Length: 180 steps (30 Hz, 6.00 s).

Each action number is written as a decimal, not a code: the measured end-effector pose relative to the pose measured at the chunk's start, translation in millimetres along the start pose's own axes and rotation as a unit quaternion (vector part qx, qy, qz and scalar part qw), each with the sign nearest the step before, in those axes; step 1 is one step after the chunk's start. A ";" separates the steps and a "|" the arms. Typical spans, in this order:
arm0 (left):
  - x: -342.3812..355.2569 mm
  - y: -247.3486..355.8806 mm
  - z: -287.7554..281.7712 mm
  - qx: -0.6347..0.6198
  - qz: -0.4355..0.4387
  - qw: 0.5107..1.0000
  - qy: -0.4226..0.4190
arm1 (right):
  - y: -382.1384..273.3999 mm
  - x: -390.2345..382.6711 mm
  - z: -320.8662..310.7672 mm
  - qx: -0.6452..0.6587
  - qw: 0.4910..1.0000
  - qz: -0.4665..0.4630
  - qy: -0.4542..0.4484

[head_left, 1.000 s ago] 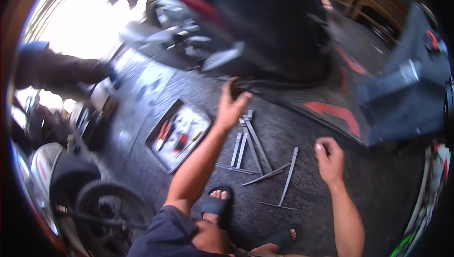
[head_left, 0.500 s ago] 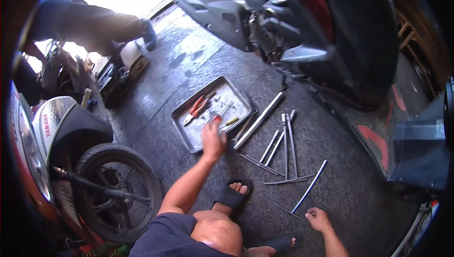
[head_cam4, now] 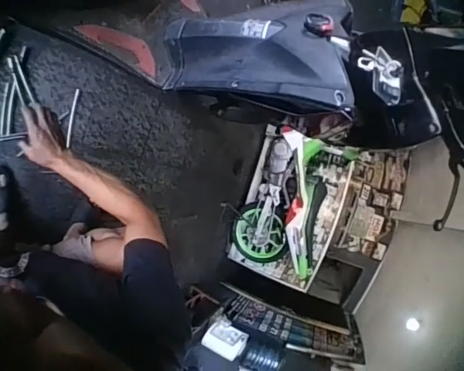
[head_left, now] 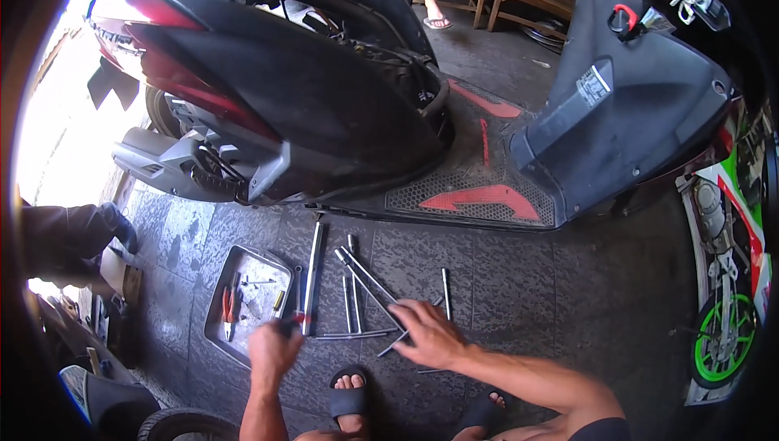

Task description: Dismantling parts of a motorcycle's plastic fairing or bodywork using a screwdriver.

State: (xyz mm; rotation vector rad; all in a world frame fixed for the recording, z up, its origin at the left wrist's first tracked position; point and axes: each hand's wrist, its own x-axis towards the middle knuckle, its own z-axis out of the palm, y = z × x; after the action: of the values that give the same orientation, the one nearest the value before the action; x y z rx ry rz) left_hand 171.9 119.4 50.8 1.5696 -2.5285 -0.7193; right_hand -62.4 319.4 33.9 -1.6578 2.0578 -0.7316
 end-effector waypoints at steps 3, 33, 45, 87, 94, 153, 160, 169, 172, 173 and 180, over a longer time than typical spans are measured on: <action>-9.3 89.5 -8.4 0.002 0.161 0.968 -0.193 | -16.2 15.6 5.2 0.004 0.996 -0.087 0.000; 152.5 272.3 45.6 -0.028 0.579 0.810 0.088 | 52.4 91.6 -189.3 0.524 0.692 -0.103 0.486; 155.2 275.9 46.6 -0.036 0.565 0.820 0.088 | 62.8 107.7 -183.6 0.507 0.719 -0.097 0.465; 155.2 261.2 35.3 -0.023 0.502 0.861 0.083 | -18.0 111.1 -285.7 -0.235 0.967 0.096 -0.031; 145.6 264.8 58.4 -0.072 0.568 0.818 0.064 | -12.3 87.5 -288.4 -0.215 0.969 0.049 -0.112; 152.2 275.1 45.4 -0.051 0.542 0.836 0.060 | -24.3 105.1 -286.2 -0.280 0.942 0.172 -0.062; 150.4 276.0 44.3 -0.045 0.537 0.841 0.054 | 11.2 91.8 -273.9 -0.176 0.980 -0.087 -0.024; 150.8 276.5 44.6 -0.043 0.536 0.842 0.049 | 10.2 93.3 -276.3 -0.161 0.985 -0.059 -0.034; 151.5 274.8 44.6 -0.038 0.533 0.843 0.064 | -14.2 97.0 -277.3 -0.267 0.961 0.074 -0.017; 151.4 274.4 45.1 -0.038 0.533 0.843 0.064 | -32.0 107.4 -284.4 -0.288 0.937 0.185 -0.073; 152.2 275.5 43.5 -0.030 0.531 0.846 0.044 | 0.7 97.0 -267.5 -0.201 0.973 -0.086 0.066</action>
State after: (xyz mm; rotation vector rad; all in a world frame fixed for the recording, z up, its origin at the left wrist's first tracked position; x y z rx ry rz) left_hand -141.0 103.6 103.7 0.0111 -2.6723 -0.4993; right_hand -245.2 264.9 245.0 -2.0778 2.2932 -0.5107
